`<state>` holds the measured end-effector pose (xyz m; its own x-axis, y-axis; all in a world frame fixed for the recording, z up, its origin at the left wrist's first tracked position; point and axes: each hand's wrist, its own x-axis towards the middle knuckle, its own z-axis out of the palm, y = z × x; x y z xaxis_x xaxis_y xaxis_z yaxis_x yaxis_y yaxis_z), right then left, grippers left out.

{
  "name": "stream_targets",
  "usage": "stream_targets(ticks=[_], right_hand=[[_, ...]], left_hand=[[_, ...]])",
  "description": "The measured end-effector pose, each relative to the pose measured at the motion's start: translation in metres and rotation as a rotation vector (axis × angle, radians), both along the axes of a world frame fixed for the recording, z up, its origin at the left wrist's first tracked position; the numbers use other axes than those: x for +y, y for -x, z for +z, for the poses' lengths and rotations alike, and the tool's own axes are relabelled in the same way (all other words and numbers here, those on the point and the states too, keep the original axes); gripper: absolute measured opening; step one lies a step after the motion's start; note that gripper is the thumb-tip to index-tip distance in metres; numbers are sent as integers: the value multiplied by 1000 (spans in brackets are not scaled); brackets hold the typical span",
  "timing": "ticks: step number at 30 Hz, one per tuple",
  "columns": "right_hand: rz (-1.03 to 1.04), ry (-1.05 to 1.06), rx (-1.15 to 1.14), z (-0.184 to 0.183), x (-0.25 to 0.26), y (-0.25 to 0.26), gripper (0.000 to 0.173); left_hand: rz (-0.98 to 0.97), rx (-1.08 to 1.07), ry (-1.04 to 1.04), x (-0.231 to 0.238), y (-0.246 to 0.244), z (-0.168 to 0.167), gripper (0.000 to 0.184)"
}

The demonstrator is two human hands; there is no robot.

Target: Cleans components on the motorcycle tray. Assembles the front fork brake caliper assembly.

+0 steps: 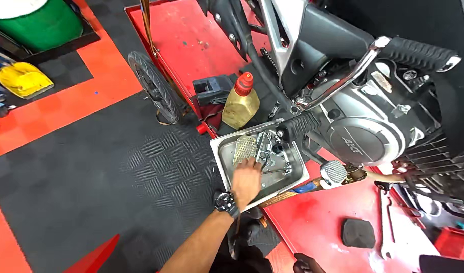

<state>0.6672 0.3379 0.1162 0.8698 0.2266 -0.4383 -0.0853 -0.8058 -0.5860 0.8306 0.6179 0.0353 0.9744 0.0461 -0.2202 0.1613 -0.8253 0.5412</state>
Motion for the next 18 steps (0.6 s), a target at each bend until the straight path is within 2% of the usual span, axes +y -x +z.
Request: stream_targets(ticks=[3, 5, 8, 12, 15, 18], right_hand=[[72, -7, -12, -7, 18, -16, 29], [145, -5, -25, -12, 30, -32, 30], [241, 5, -94, -19, 46, -58, 32], [274, -11, -195, -20, 58, -83, 36], [248, -18, -214, -17, 58, -88, 37], [197, -23, -214, -21, 56, -78, 35]], left_hand=[[209, -48, -121, 37, -2, 2, 42], [230, -38, -236, 48, -7, -4, 49], [193, 14, -310, 51, -14, -15, 48], [244, -21, -204, 55, -14, -16, 37], [295, -141, -77, 66, -10, -2, 29], [284, -235, -83, 79, -2, 16, 25]])
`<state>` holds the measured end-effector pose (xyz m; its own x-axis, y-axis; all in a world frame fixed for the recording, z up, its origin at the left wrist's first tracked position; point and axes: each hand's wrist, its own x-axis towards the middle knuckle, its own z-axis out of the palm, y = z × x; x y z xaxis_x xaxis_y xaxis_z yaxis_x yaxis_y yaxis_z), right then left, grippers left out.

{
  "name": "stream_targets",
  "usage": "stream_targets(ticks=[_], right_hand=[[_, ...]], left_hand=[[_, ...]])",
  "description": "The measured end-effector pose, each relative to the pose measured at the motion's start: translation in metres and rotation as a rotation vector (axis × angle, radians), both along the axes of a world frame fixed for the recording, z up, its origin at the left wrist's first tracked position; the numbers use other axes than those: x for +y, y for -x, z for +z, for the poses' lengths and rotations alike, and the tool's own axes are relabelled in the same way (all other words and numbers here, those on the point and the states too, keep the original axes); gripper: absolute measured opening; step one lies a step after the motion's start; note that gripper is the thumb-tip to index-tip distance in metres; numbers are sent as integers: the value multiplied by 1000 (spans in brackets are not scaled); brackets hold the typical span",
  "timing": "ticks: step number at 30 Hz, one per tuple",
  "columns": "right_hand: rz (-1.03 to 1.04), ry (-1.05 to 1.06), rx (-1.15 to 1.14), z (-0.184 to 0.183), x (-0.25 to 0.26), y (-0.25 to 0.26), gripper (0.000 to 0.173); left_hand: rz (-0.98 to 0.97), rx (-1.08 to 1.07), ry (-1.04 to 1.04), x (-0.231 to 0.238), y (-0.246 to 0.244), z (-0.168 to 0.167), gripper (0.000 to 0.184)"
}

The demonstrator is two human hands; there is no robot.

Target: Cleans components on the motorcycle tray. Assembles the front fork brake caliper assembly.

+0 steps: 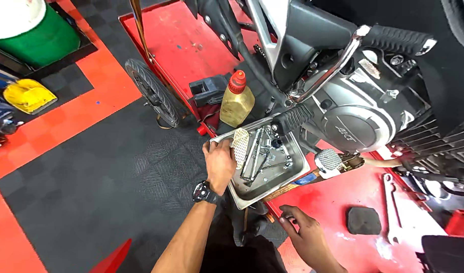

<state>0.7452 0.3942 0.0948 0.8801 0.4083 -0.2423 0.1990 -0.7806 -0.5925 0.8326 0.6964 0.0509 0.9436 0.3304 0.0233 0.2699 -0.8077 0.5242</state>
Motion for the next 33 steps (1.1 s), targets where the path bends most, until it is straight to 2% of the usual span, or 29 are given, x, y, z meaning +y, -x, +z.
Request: stream_targets(ticks=[5, 13, 16, 20, 22, 25, 28, 33], right_hand=[[-20, -3, 61, -14, 6, 10, 33], [-25, 7, 80, -25, 11, 5, 32], [-41, 41, 57, -25, 33, -14, 31], [-1, 105, -97, -41, 90, -59, 24], [48, 170, -176, -60, 118, -83, 30], [129, 277, -156, -82, 147, -111, 38], [213, 349, -118, -84, 157, -122, 31], [296, 313, -88, -74, 150, -132, 33]], left_hand=[[-68, 16, -141, 9, 3, -7, 23], [-10, -39, -153, 5, 15, -17, 29], [14, -48, -144, 1, 19, -20, 31], [-24, 18, -117, -4, 28, -17, 34], [-8, 30, -126, -5, 27, -18, 34], [24, -14, -130, -4, 29, -14, 37], [43, -65, -89, 3, 46, -5, 40], [59, -113, -7, 1, 88, -4, 47]])
